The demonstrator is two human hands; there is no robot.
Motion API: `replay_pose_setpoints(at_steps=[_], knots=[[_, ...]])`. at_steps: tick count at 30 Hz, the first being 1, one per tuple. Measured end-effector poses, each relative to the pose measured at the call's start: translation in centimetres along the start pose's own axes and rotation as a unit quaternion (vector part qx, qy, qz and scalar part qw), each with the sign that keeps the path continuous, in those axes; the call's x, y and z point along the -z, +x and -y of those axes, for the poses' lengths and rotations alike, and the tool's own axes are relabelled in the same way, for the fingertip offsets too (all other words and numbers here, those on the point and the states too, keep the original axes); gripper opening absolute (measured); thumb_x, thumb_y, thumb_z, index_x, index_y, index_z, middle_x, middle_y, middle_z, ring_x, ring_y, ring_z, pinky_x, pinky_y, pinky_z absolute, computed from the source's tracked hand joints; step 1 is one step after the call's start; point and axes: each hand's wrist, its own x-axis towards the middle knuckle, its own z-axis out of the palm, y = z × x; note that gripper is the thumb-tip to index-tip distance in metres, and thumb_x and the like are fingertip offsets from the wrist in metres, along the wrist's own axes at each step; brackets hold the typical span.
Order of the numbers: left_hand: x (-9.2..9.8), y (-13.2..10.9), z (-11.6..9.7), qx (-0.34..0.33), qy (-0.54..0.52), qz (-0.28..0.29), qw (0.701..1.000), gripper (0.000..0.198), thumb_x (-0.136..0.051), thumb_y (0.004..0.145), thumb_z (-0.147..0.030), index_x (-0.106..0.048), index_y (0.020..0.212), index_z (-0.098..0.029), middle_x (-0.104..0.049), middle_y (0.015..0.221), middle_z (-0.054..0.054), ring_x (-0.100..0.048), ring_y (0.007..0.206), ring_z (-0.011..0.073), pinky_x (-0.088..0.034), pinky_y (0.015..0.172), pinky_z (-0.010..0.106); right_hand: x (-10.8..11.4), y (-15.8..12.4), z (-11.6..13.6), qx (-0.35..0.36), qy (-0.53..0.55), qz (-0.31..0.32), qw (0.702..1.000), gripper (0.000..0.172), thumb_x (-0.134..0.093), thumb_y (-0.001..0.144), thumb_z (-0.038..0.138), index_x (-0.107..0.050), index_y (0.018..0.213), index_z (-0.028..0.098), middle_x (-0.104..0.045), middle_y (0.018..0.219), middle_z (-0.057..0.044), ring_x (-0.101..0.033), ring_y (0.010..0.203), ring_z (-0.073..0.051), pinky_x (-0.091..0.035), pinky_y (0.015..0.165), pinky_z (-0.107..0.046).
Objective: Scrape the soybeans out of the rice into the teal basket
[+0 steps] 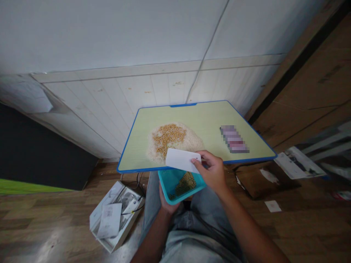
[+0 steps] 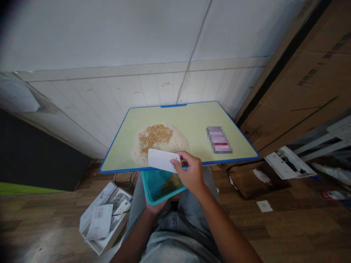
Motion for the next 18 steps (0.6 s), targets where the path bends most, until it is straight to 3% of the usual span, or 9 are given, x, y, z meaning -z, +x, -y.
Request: replay_pose_setpoints(at_steps=[6,10,14,18], knots=[[-0.5,-0.6,0.0,0.012,-0.006,-0.043,0.999,0.067,-0.049,0.106,-0.078,-0.079,0.151,-0.038,-0.083,0.162,0.002,-0.044,0.181,0.038,-0.034,0.15,0.063,0.1,0.5,-0.5,-0.013,-0.043,-0.063,0.997,0.018,-0.08,0.091,0.041,-0.083,0.092,0.024,-0.084,0.08,-0.002,-0.081,0.074,-0.022,-0.063,0.063,-0.028],[-0.2,-0.7,-0.1,0.03,-0.005,-0.059,0.998,0.064,-0.056,0.102,-0.079,-0.085,0.139,-0.036,-0.089,0.151,0.005,-0.048,0.178,0.0397,-0.038,0.148,0.063,1.1,1.3,-1.0,-0.023,-0.072,-0.116,0.99,0.022,-0.078,0.091,0.044,-0.084,0.095,0.023,-0.084,0.082,-0.003,-0.079,0.073,-0.022,-0.065,0.064,-0.029],[0.3,-0.6,-0.1,0.024,0.015,-0.042,0.999,0.059,-0.058,0.101,-0.079,-0.09,0.126,-0.036,-0.089,0.151,0.006,-0.047,0.178,0.0411,-0.037,0.147,0.065,1.7,1.9,-1.6,-0.018,-0.088,-0.155,0.984,0.022,-0.079,0.091,0.044,-0.083,0.097,0.022,-0.084,0.084,-0.003,-0.079,0.077,-0.023,-0.066,0.066,-0.03],[1.2,-0.2,0.3,0.022,0.011,-0.02,1.0,0.063,-0.059,0.099,-0.081,-0.09,0.129,-0.035,-0.083,0.161,0.008,-0.042,0.181,0.0429,-0.034,0.148,0.067,1.4,2.2,-1.8,-0.01,-0.057,-0.159,0.986,0.019,-0.081,0.094,0.041,-0.082,0.099,0.023,-0.085,0.088,-0.005,-0.081,0.082,-0.024,-0.065,0.066,-0.029]])
